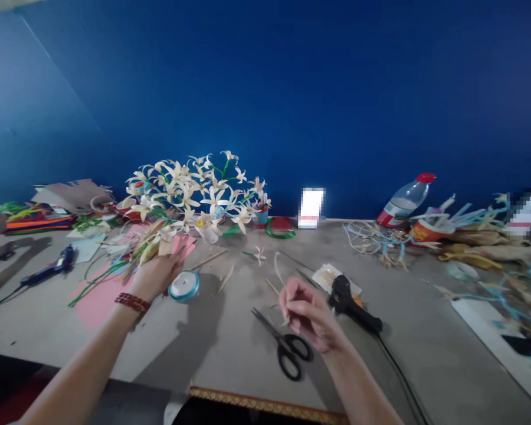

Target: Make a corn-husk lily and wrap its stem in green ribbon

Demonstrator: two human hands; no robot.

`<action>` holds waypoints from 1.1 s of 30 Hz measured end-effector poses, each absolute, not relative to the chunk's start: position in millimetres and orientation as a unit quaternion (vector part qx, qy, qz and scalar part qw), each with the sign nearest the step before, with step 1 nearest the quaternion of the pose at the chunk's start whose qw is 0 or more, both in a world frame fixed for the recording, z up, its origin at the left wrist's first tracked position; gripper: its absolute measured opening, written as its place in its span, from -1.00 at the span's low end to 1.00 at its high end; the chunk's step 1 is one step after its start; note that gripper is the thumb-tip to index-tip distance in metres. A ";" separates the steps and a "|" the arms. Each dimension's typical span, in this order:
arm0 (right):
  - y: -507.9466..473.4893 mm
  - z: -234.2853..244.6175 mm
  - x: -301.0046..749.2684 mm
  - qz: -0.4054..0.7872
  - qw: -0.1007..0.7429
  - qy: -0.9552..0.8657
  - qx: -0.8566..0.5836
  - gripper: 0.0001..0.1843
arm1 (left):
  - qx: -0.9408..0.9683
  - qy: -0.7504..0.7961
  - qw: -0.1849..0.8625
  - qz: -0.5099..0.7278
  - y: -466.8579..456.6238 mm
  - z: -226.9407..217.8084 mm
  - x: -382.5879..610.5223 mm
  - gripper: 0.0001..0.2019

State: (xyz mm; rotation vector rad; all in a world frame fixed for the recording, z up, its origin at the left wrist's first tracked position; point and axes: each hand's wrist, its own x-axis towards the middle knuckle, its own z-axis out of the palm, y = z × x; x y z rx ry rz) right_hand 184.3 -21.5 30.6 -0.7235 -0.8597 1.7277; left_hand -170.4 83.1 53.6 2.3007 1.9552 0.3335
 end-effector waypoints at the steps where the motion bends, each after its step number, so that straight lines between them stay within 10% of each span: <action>1: -21.6 29.5 179.6 0.727 0.504 -0.351 -0.307 -0.69 | 0.760 0.637 0.040 0.119 81.5 53.2 -169.5 -0.84; 4: -20.6 23.3 173.0 0.746 0.478 -0.335 -0.320 -0.67 | 0.790 0.570 0.090 0.207 60.2 48.9 -138.8 -0.75; 11: -20.9 10.0 159.9 0.739 0.419 -0.387 -0.358 -0.61 | 0.643 0.393 0.577 0.314 13.9 39.3 -21.6 -0.66; 25: -5.5 16.5 201.0 0.331 0.590 -0.504 -0.536 -0.67 | 0.404 0.370 0.665 0.507 13.4 53.5 -40.3 -0.73; 33: -26.1 27.2 163.7 0.256 0.469 -0.729 -0.429 -0.85 | 0.486 0.367 0.647 0.460 13.9 46.9 -28.6 -0.73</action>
